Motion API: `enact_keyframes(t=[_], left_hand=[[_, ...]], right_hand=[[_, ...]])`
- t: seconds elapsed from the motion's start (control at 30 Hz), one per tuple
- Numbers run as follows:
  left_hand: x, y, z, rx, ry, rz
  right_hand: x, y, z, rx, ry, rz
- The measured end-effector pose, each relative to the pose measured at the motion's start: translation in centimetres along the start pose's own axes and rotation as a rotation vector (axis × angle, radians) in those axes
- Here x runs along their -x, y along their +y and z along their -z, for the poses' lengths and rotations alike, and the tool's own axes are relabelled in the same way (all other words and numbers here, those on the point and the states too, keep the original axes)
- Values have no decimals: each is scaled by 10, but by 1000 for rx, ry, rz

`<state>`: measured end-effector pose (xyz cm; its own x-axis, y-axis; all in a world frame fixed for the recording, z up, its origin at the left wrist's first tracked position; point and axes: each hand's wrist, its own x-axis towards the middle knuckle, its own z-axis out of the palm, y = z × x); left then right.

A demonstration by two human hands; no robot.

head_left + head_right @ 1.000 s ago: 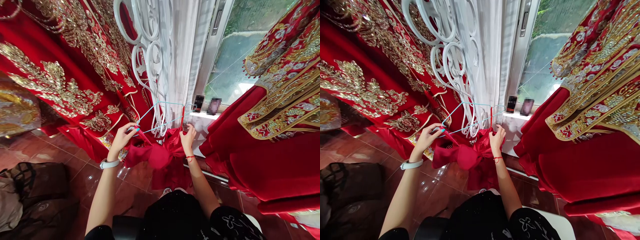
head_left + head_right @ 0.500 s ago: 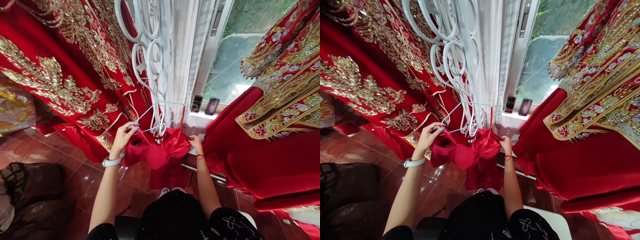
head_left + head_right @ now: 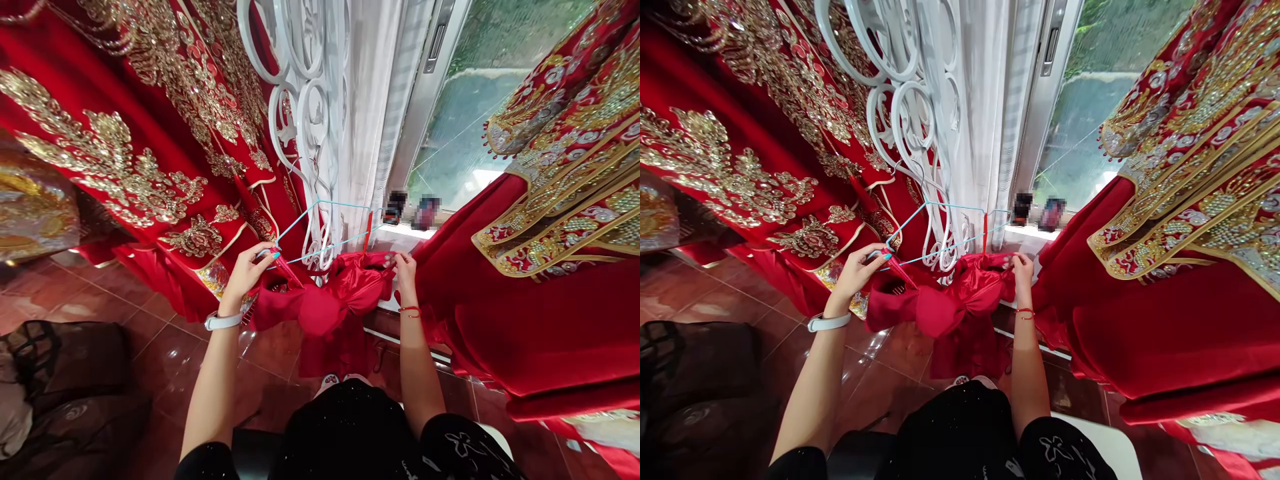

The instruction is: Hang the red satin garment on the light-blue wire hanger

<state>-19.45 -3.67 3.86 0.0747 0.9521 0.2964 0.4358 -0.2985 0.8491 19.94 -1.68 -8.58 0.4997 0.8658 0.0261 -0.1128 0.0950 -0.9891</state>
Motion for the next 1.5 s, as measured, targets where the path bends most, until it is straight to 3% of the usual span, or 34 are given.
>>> enact_keyframes(t=[0.1, 0.2, 0.47, 0.63, 0.77, 1.03, 1.27, 1.4, 1.5], left_hand=[[-1, 3, 5, -7, -30, 9], [-3, 6, 10, -4, -47, 0], [-10, 2, 14, 10, -104, -3], [-12, 1, 15, -2, -71, 13], [-15, -3, 11, 13, -70, 22], [-16, -8, 3, 86, -43, 47], [-8, -12, 3, -2, -7, -5], [-4, -9, 0, -115, 24, -58], [-2, -3, -2, -204, 36, -124]], right_hand=[[2, -24, 2, -348, -23, 74], [4, -44, 6, -404, -106, 168], [-23, -65, -15, -207, 15, 419], [-48, -87, -12, -91, -58, 462], [-58, -107, -12, 6, -227, 453], [-50, -125, -41, 189, -396, 508], [-38, -127, -43, 355, -453, 573], [-36, -125, -44, 465, -456, 637], [-31, -122, -44, 562, -381, 690]])
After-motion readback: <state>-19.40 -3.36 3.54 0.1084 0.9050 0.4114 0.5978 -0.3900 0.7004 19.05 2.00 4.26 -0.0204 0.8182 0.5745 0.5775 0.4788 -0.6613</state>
